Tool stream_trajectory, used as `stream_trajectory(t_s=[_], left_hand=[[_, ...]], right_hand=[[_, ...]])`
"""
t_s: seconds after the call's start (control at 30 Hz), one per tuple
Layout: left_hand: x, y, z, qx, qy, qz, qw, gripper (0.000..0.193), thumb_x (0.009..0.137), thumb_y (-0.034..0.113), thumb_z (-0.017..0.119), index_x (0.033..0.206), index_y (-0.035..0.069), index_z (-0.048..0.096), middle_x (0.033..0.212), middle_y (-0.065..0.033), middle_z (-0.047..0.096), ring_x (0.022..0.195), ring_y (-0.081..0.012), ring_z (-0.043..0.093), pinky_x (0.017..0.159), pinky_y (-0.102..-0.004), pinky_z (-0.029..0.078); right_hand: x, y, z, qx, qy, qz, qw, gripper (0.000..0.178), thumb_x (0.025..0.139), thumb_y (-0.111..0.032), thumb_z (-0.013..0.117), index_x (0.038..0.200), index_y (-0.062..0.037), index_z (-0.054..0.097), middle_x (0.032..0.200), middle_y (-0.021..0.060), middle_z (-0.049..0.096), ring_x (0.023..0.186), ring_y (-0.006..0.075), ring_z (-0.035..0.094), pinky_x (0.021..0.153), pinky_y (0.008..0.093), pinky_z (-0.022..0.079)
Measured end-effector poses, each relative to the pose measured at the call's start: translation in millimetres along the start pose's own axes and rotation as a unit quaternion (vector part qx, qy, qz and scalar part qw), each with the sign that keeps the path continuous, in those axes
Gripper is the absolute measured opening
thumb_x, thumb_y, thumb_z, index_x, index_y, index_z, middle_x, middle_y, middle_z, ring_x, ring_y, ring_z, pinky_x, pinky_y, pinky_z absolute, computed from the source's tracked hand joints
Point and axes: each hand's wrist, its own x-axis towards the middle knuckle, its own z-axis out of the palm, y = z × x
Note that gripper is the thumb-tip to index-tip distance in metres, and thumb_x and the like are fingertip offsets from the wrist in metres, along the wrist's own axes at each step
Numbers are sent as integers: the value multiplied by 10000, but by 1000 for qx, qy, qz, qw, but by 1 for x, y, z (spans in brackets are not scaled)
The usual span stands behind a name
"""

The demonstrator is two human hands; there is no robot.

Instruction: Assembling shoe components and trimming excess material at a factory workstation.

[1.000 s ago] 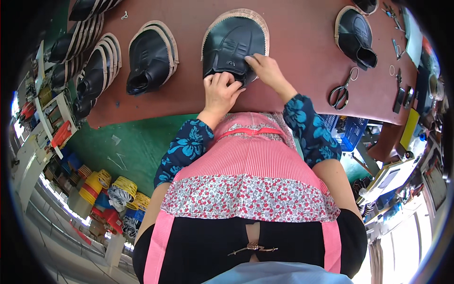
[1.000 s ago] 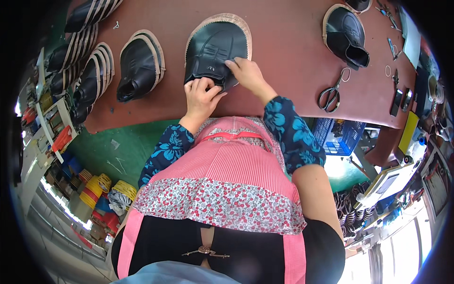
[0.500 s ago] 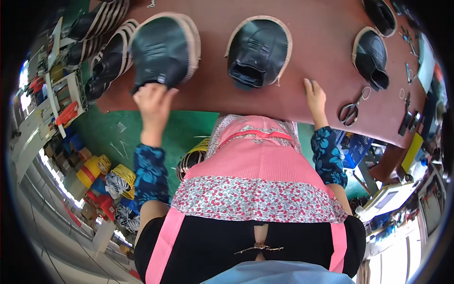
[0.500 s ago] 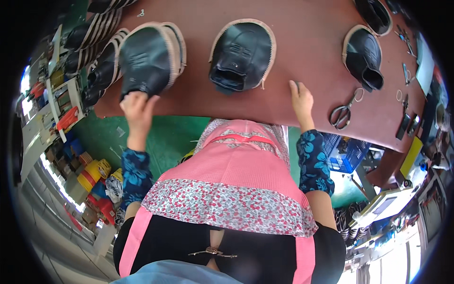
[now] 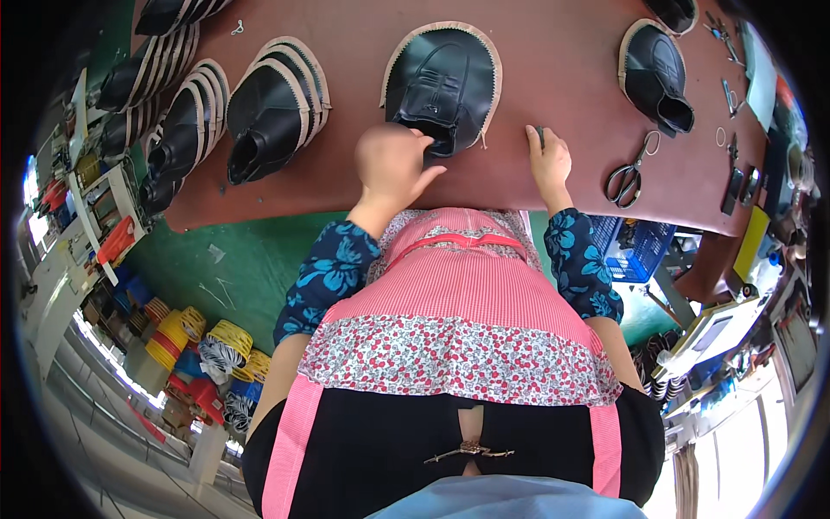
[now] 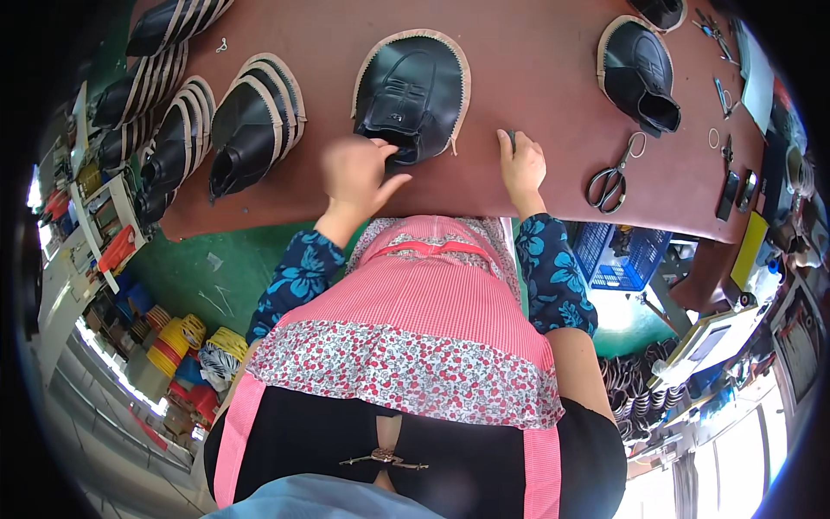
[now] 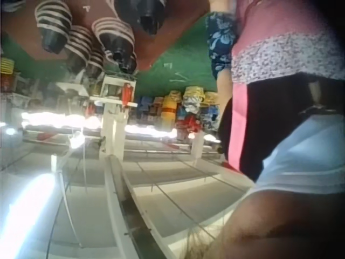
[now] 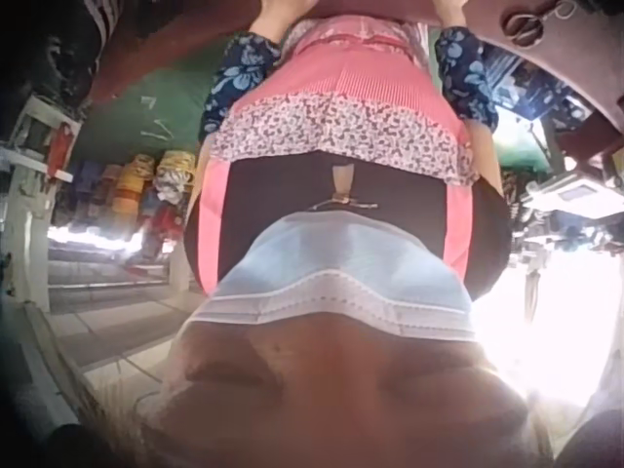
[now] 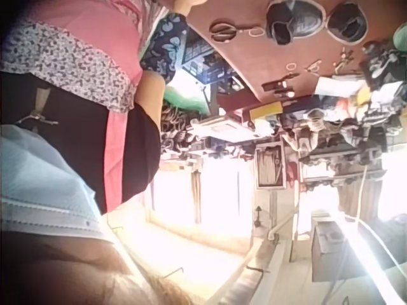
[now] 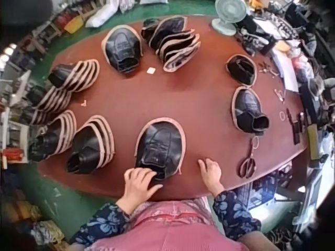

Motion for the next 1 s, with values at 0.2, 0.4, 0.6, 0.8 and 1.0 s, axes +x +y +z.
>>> stream_trajectory(t_s=[0.2,0.4,0.6,0.8,1.0], left_hand=[[10,7,-32,-21,30,20,999,243,915,231,905,1115,169,781,1012,27,709,973,-208,668,1121,-486,393],[-15,-4,-167,154,43,-86,983,218,968,263,871,1116,159,748,979,-30,649,937,-262,624,970,-481,379],[-57,-142,-173,128,93,-241,958,357,975,245,879,1248,87,711,1172,-183,743,1116,-464,695,959,-541,535],[-45,-175,-192,-6,-24,-166,986,423,930,172,922,1275,56,706,1115,-198,795,1060,-448,757,932,-502,579],[-23,-105,-159,179,172,-92,964,355,933,118,934,1225,34,751,1190,-130,755,1116,-355,704,979,-470,540]], right_hand=[[67,85,-87,1,202,-174,964,308,961,-304,914,1076,-32,825,1149,184,772,1140,393,697,987,553,557],[117,114,-194,-366,182,-59,911,377,1022,-523,793,1162,-192,905,1394,50,785,1328,320,690,1144,579,477],[90,-32,-179,-232,69,-262,934,267,1030,-325,793,1067,-73,872,1250,148,816,1203,365,739,1041,495,573],[-43,-133,-70,-93,-79,-343,931,207,918,-274,816,831,-88,786,1034,129,699,1053,351,683,919,480,575],[-73,-165,-84,132,-129,-356,916,232,949,-191,849,965,25,765,1333,150,731,1204,379,691,1018,490,589]])
